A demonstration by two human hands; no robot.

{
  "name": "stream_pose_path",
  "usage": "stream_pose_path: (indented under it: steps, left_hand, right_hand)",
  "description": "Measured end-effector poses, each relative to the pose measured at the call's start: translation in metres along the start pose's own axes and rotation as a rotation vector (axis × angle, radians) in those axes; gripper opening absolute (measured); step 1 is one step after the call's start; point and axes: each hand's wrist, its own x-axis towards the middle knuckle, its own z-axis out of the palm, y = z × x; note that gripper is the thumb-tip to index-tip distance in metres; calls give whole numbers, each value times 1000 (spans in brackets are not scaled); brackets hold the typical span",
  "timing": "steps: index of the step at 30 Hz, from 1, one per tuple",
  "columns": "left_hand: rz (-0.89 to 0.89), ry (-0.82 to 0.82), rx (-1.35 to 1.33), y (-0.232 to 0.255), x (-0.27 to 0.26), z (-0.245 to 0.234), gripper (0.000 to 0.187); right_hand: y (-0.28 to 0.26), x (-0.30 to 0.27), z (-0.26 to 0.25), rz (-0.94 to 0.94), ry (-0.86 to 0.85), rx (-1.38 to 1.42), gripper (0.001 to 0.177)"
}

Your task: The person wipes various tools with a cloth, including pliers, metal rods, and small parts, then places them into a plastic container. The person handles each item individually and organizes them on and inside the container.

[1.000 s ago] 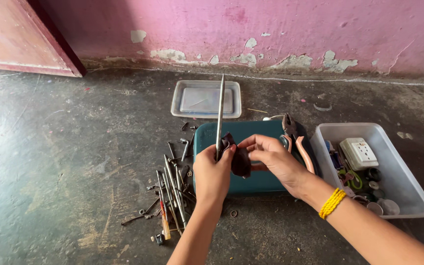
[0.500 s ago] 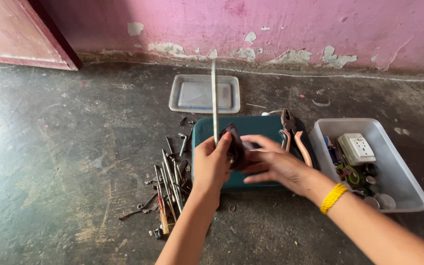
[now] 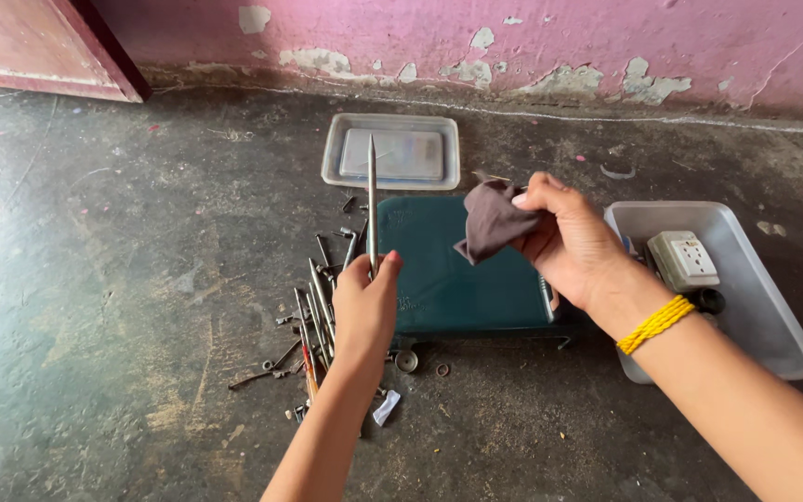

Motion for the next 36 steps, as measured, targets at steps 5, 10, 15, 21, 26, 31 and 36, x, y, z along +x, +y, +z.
stream_pose_path:
  steps: [5,10,15,21,26,31,36]
  left_hand:
    - [-35,21,68,-19,3,-1,31]
    - [-30,-48,171,-30,11,-5,38]
    - [9,-83,207,-35,10,2,37]
    - [-51,-142,202,-36,11,-10,34]
    - [3,-131,168,-33,28,-18,32]
    - [3,-131,96,-44,58,-19,30]
    - [-22,-168,-207,-62,80,-19,23]
  right_hand:
    - [12,-4,4,-151,3,-1031,23]
    - [43,-18,7,-444,-225,-1685,48]
    - [81,-31,25,-491,-344,-2051,62]
    - [77,-16,-13,-67,-18,-1989,31]
    - [82,25,-53,-144,-35,-1946,79]
    - [99,79,-49,-53,152,-1848,83]
    - [141,110,15,-314,108,-1927,76]
